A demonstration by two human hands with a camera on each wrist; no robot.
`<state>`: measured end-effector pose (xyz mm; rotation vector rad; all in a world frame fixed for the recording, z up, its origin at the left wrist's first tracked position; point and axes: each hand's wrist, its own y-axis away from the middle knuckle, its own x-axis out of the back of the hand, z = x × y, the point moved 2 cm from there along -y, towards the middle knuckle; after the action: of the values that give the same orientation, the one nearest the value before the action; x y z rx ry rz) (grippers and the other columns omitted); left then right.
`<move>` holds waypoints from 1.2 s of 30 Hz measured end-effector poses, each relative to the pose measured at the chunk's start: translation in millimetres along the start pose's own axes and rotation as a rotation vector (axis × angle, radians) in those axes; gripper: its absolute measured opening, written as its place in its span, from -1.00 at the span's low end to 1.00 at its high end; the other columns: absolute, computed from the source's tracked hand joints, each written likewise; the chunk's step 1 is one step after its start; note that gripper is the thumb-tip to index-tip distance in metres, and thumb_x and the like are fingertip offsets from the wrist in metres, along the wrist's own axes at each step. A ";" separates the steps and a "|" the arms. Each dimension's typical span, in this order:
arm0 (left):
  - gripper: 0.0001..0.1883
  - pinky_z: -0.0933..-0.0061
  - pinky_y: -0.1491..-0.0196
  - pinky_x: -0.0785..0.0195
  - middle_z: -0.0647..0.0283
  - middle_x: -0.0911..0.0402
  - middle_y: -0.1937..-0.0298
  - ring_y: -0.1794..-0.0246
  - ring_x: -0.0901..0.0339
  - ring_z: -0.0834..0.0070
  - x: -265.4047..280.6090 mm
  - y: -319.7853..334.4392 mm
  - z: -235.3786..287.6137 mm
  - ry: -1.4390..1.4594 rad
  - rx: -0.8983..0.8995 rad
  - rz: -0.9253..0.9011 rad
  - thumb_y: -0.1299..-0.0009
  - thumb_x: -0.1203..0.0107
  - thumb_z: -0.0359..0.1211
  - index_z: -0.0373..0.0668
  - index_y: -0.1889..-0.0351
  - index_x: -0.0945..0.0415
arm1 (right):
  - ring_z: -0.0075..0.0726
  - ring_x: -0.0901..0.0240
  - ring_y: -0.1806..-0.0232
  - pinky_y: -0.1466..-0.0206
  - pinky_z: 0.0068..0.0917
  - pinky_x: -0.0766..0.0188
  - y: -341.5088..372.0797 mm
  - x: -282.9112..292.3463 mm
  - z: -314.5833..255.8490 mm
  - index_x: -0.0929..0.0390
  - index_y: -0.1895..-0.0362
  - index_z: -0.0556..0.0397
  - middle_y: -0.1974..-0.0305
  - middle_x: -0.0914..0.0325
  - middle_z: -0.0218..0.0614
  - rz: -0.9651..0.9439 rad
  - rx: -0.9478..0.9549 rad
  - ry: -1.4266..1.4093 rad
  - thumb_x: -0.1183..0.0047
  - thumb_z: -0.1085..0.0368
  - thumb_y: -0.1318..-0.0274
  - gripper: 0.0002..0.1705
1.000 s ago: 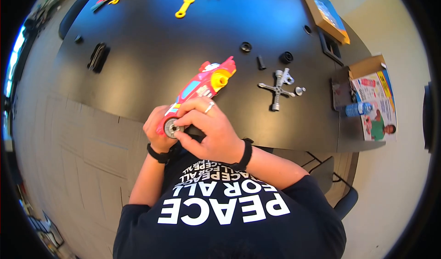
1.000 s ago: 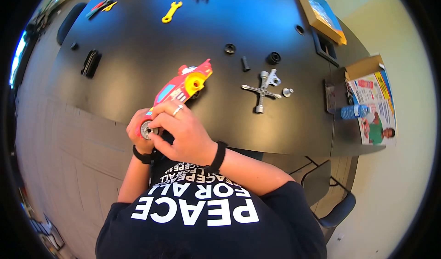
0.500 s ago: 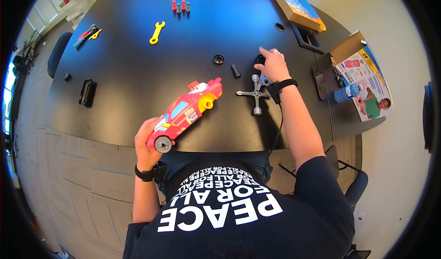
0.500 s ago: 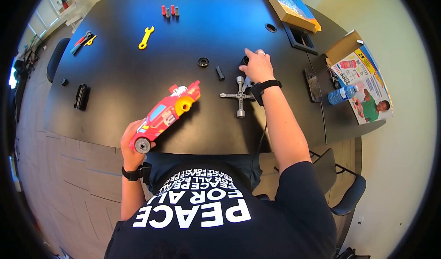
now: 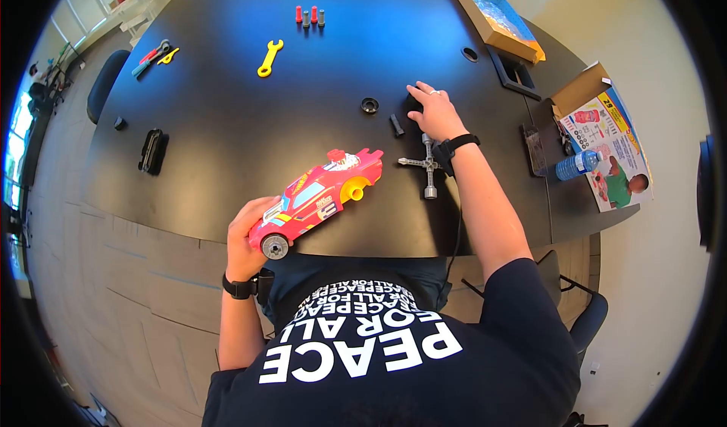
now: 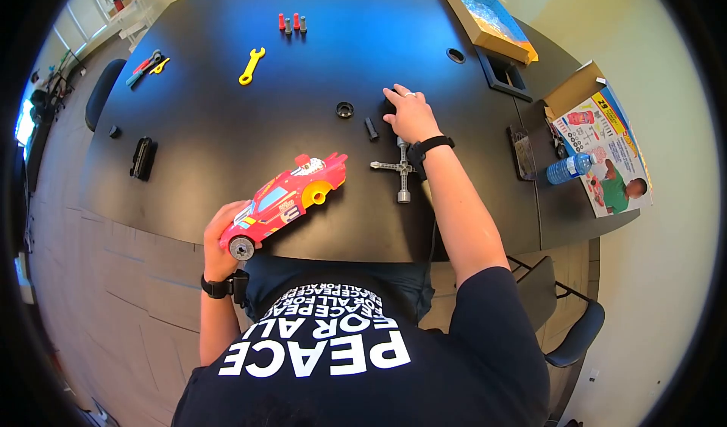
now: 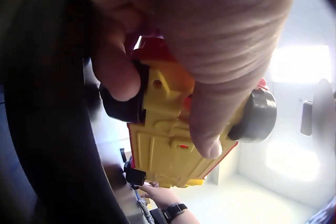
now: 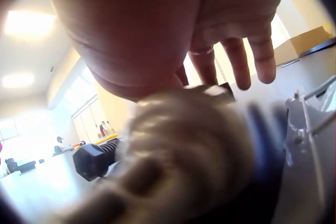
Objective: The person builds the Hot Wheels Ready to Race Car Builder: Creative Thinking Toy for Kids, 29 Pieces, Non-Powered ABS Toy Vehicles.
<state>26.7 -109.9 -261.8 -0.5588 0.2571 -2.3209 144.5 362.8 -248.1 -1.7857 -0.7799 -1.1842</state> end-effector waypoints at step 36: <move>-0.30 0.20 -0.31 -0.54 0.00 -0.81 -0.21 -0.19 -0.75 0.14 1.0 3.5 -2.0 0.000 0.031 0.012 -0.13 -0.73 -0.31 -0.32 -0.25 -0.74 | 0.23 -0.47 -0.35 -0.42 0.05 -0.48 64.3 20.9 -83.9 -0.76 -0.29 -0.10 -0.29 -0.65 -0.06 -0.078 -0.021 -0.078 -0.37 0.47 -0.19 -0.45</move>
<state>27.3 -113.1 -264.4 -0.5401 0.2232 -2.3099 171.3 259.9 -230.7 -1.8426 -0.8927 -1.1827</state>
